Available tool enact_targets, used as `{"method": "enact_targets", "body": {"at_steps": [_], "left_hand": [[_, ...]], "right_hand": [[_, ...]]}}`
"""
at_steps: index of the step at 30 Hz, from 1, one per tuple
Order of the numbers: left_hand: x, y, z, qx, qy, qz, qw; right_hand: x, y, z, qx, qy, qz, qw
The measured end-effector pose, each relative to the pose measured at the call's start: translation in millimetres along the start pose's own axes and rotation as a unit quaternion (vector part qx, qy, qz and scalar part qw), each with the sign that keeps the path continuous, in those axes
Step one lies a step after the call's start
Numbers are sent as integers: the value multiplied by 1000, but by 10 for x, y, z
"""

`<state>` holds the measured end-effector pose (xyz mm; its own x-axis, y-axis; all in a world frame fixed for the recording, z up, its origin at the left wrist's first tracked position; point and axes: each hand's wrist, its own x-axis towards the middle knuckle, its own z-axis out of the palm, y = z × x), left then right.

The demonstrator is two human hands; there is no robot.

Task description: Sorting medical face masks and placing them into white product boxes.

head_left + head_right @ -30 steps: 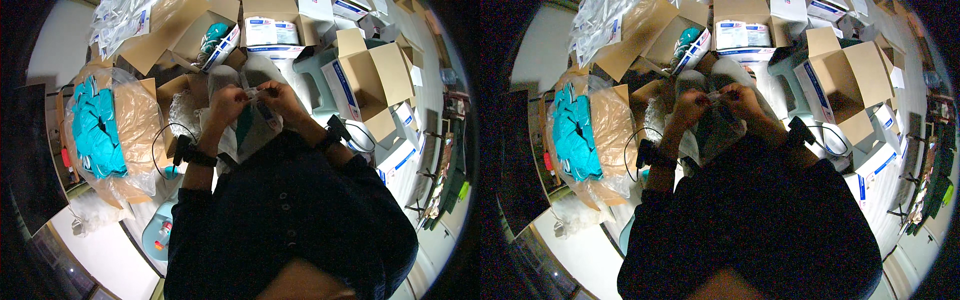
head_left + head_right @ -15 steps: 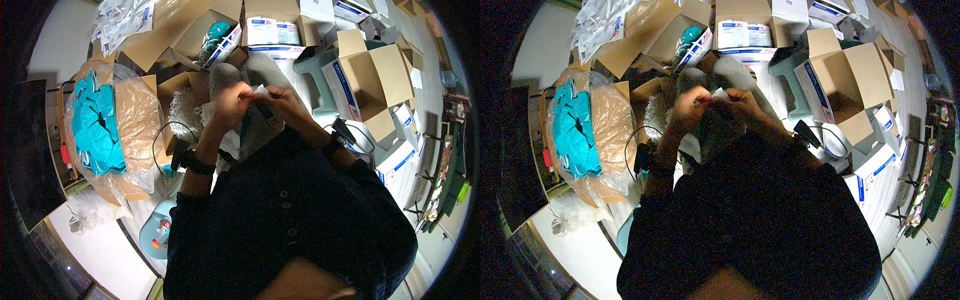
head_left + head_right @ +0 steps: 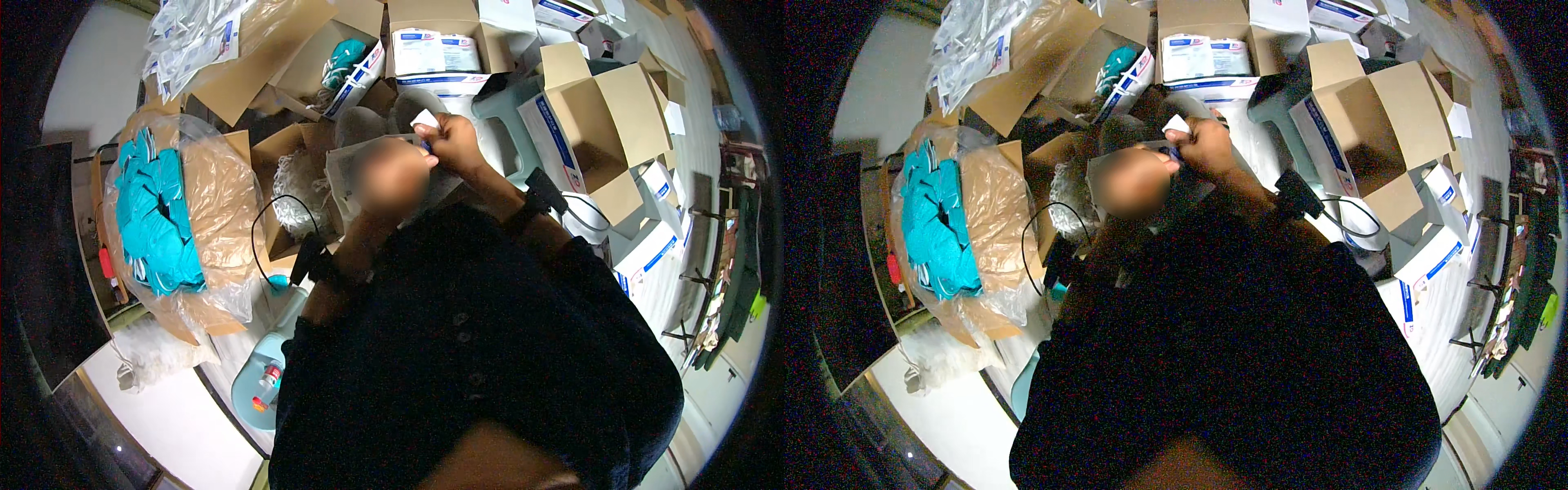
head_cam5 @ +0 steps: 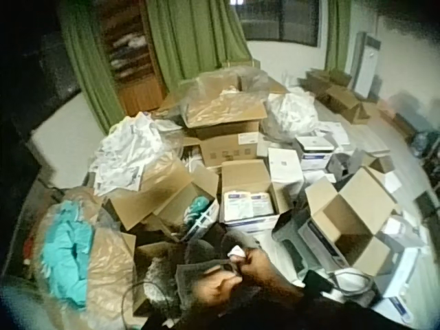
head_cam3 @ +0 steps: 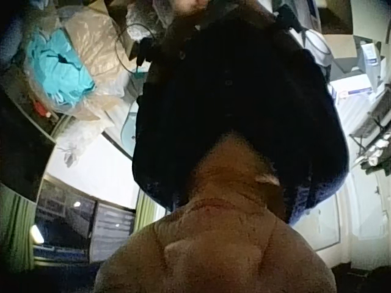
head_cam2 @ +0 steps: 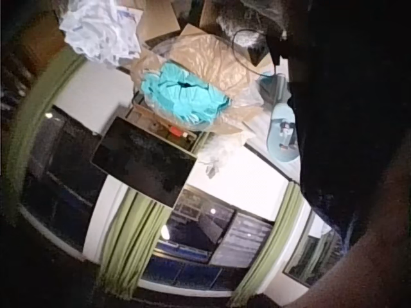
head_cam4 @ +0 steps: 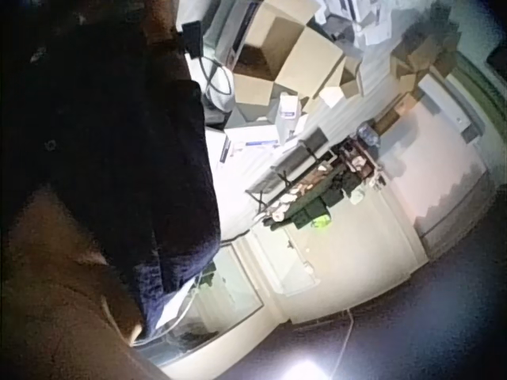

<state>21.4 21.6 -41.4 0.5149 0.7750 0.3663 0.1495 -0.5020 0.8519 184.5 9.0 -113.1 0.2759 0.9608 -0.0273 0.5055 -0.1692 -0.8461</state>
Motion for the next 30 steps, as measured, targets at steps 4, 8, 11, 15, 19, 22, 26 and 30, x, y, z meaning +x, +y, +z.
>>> {"method": "enact_targets", "body": {"at_steps": [4, 8, 11, 15, 19, 22, 26, 30], "left_hand": [[-59, 375, -287, -224, -76, -174, 956], [-204, 341, -430, -451, -148, -65, 878], [-448, 217, -557, -566, -181, -194, 781], [-314, 212, -609, -289, -154, -398, 857], [-255, -3, -354, 30, -195, -287, 937], [-243, -147, -253, 105, -164, -208, 958], [-197, -82, -236, 95, -165, -267, 945], [-156, -3, -295, 98, -174, -167, 966]], "right_hand": [[53, 120, 25, -13, -12, 3, 1000], [115, 204, -16, -25, -18, 4, 1000], [89, 279, -114, -27, 19, -57, 998], [5, 48, -186, 73, 19, -96, 993], [-44, -128, -215, 70, 17, -107, 992], [-48, -57, -170, 92, 19, -117, 989], [-106, -11, -156, 129, 34, -85, 987], [-99, 9, -157, 100, 50, -99, 989]]}}
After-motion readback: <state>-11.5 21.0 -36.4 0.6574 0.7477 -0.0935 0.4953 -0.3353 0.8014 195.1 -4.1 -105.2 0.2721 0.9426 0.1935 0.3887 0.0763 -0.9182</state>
